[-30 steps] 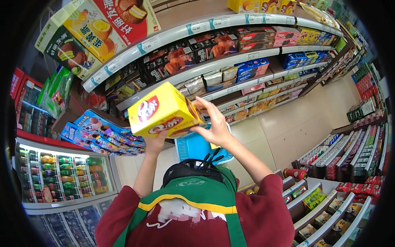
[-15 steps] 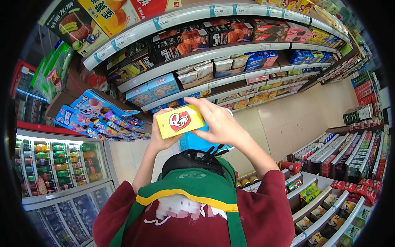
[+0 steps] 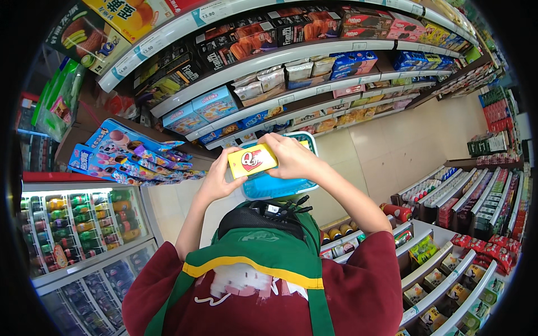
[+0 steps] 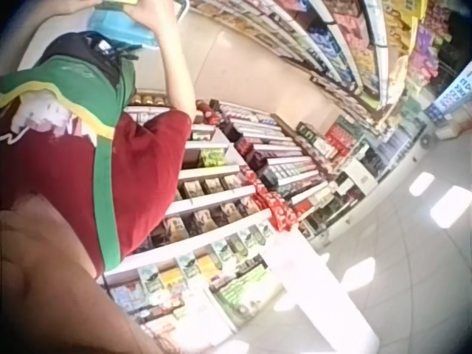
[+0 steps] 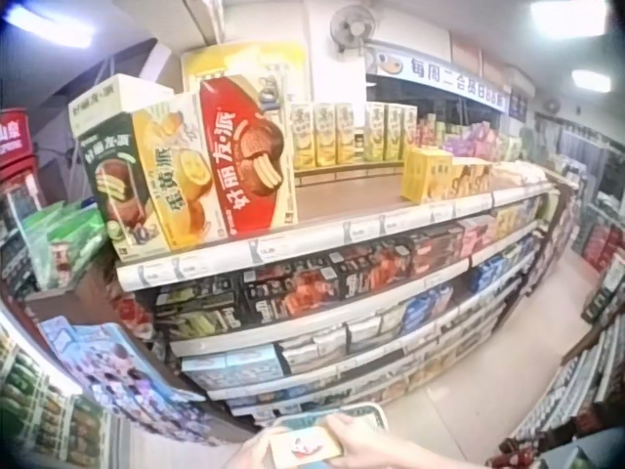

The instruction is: The person repeatedly picks snack boxes from a blue basket, places them on a shelf, then removes them and returns them to the basket. This cycle continues with multiple snack boxes throughout the clip.

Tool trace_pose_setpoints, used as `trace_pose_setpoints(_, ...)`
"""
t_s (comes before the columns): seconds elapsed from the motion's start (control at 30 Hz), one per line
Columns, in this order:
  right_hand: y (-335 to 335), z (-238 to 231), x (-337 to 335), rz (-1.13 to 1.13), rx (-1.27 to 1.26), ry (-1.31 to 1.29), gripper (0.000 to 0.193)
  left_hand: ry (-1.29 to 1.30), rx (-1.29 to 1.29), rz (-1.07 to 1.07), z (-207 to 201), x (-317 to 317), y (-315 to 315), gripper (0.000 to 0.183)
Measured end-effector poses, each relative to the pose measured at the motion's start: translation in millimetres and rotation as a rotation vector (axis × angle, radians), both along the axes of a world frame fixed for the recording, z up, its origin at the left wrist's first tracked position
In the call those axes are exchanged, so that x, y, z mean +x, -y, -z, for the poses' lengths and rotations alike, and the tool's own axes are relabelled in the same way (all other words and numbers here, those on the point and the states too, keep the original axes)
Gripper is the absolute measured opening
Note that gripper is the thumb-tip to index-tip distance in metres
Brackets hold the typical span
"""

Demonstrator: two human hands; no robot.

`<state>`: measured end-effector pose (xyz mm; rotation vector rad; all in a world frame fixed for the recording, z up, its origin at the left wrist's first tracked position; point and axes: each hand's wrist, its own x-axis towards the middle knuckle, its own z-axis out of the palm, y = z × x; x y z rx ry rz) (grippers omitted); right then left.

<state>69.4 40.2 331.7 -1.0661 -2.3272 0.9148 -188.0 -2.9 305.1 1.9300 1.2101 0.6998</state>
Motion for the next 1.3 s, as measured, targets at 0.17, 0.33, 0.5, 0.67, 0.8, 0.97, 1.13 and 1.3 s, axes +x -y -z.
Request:
trace_pose_setpoints(0.17,4,74,3,0.045,-0.068,-0.012,0.061,-0.19,-0.094,-0.022,51,1,2,0.071)
trace_pose_setpoints(0.33,20,158,9,0.078,-0.132,0.06,0.057,-0.179,-0.241,-0.038,142,14,13,0.072)
trace_pose_setpoints(0.5,42,224,27,0.187,-0.22,0.144,0.059,-0.159,-0.37,-0.097,206,54,25,0.072)
trace_pose_setpoints(0.67,64,262,51,0.267,-0.272,0.152,0.059,-0.157,-0.368,-0.03,242,83,24,0.071)
trace_pose_setpoints(0.8,71,280,62,0.277,-0.276,0.131,0.055,-0.162,-0.43,-0.023,260,96,27,0.07)
trace_pose_setpoints(0.97,71,285,59,0.213,-0.305,0.178,0.054,-0.172,-0.474,-0.023,289,89,43,0.079)
trace_pose_setpoints(1.13,76,304,73,0.227,-0.272,0.252,0.055,-0.144,-0.7,-0.082,296,105,42,0.086)
trace_pose_setpoints(1.3,74,323,94,0.307,-0.282,0.352,0.065,-0.047,-0.998,-0.313,343,132,33,0.105)
